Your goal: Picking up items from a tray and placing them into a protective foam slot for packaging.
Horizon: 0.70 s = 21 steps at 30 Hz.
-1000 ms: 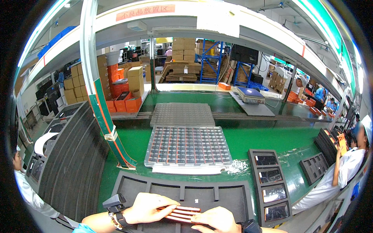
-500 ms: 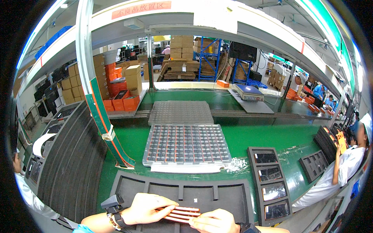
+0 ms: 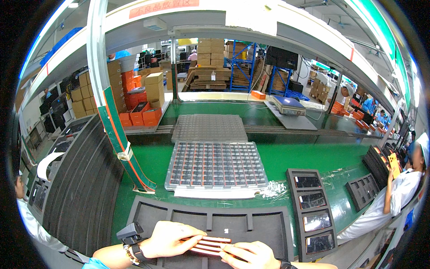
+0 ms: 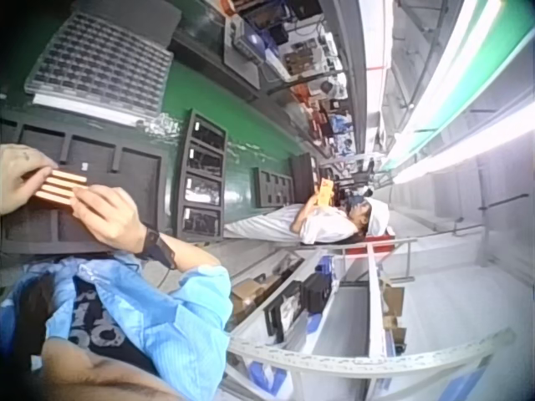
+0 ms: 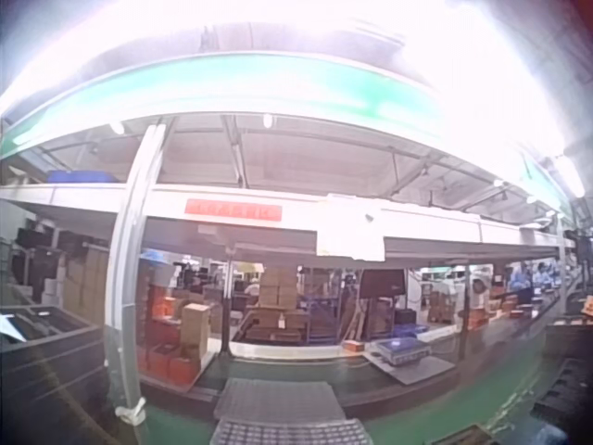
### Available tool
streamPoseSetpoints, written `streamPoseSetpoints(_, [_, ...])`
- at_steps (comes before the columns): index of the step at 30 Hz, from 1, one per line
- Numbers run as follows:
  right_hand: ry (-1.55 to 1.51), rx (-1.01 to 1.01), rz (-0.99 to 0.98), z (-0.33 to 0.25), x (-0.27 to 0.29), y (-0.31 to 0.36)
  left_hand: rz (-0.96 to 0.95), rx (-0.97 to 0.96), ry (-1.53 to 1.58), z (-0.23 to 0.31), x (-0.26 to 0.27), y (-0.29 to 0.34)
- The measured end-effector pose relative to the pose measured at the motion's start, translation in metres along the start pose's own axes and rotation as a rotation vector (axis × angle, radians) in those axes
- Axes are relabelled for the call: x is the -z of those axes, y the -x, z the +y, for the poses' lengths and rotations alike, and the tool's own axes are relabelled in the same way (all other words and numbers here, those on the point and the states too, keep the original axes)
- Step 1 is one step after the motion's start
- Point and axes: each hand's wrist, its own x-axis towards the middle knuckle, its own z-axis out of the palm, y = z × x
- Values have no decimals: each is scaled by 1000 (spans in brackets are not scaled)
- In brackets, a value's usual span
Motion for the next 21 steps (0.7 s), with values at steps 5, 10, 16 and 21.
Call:
streamPoseSetpoints(5, [-25,-13,-24,1,0,0,-10,7,-18,-1,-1,0])
streamPoseSetpoints(10, [-149,-93,-11,8,-3,7,-1,11,-1,-2,-2,1])
streamPoseSetpoints(16, [-125,-97,33,6,1,9,2,7,-12,-1,-2,1])
streamPoseSetpoints(21, [-96,-31,43,7,2,5,-13,15,-8,3,1,0])
